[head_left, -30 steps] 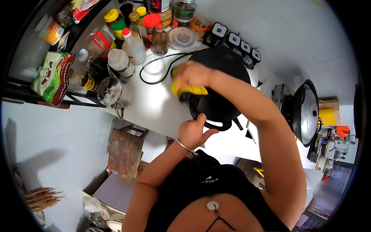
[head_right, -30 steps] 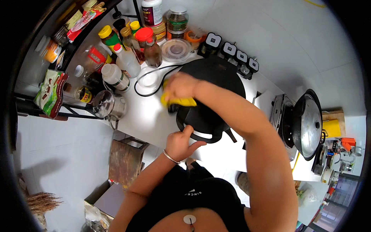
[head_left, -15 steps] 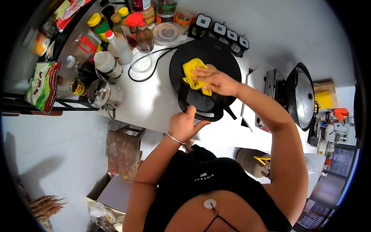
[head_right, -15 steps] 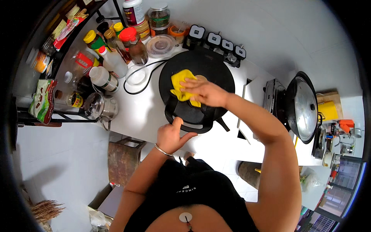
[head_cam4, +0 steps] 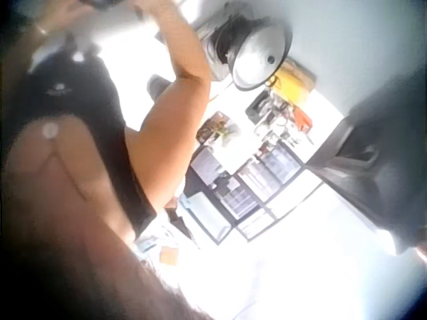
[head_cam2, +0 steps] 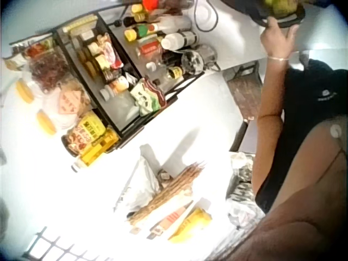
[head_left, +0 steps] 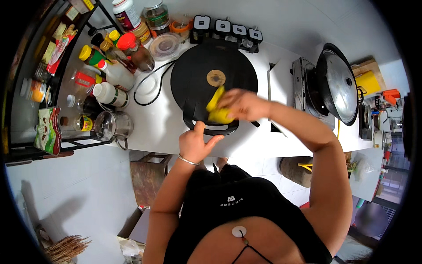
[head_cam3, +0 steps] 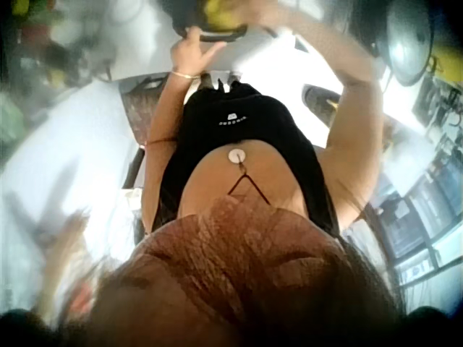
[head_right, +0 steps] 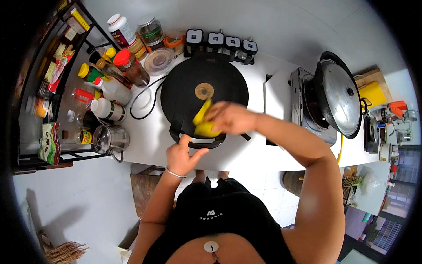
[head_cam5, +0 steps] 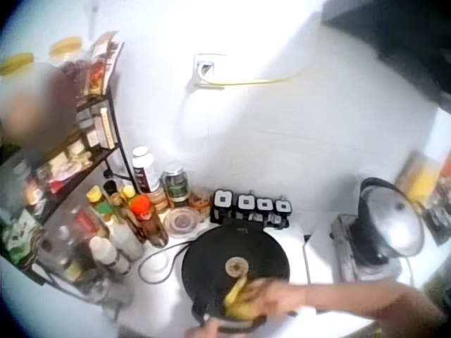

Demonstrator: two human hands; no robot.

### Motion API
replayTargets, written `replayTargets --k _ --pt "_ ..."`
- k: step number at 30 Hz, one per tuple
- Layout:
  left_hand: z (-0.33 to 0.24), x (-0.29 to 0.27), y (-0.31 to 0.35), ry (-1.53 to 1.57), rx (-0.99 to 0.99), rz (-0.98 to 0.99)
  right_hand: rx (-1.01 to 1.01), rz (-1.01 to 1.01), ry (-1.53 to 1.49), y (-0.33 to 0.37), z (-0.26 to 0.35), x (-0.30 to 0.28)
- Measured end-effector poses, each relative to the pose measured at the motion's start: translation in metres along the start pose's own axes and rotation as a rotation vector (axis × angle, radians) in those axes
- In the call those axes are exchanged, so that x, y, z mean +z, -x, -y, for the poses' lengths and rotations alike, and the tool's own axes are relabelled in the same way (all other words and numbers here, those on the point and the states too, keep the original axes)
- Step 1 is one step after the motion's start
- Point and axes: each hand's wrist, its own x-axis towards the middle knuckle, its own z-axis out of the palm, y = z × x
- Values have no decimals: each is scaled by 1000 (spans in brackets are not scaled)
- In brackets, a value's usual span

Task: The person wipes down the kitchen counter, an induction cooktop, and an electric griddle with a cloth before rinsing the cloth in the sink.

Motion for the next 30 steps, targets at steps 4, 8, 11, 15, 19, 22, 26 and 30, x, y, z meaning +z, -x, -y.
replayTargets --k 4,8,11,15,19,22,26,30 --pt "0 -2 -2 -53 41 -13 -17 29 -74 1 -9 -5" --pt "-3 0 -2 -33 23 10 87 -148 51 18 -26 -24" --pt "-5 -2 -3 29 3 -19 70 34 -239 11 13 15" --pt "-6 -5 -2 -16 -2 48 65 -112 -238 35 -4 14" --pt "-9 -6 -3 -27 -2 61 191 -317 -1 79 -27 -2" --pt "-7 -4 -2 -30 -1 58 166 -296 30 69 5 22" --pt "-4 -6 1 -8 2 64 154 -324 121 71 -1 16" --pt "-4 -3 -1 9 36 61 413 -594 280 88 -36 -6"
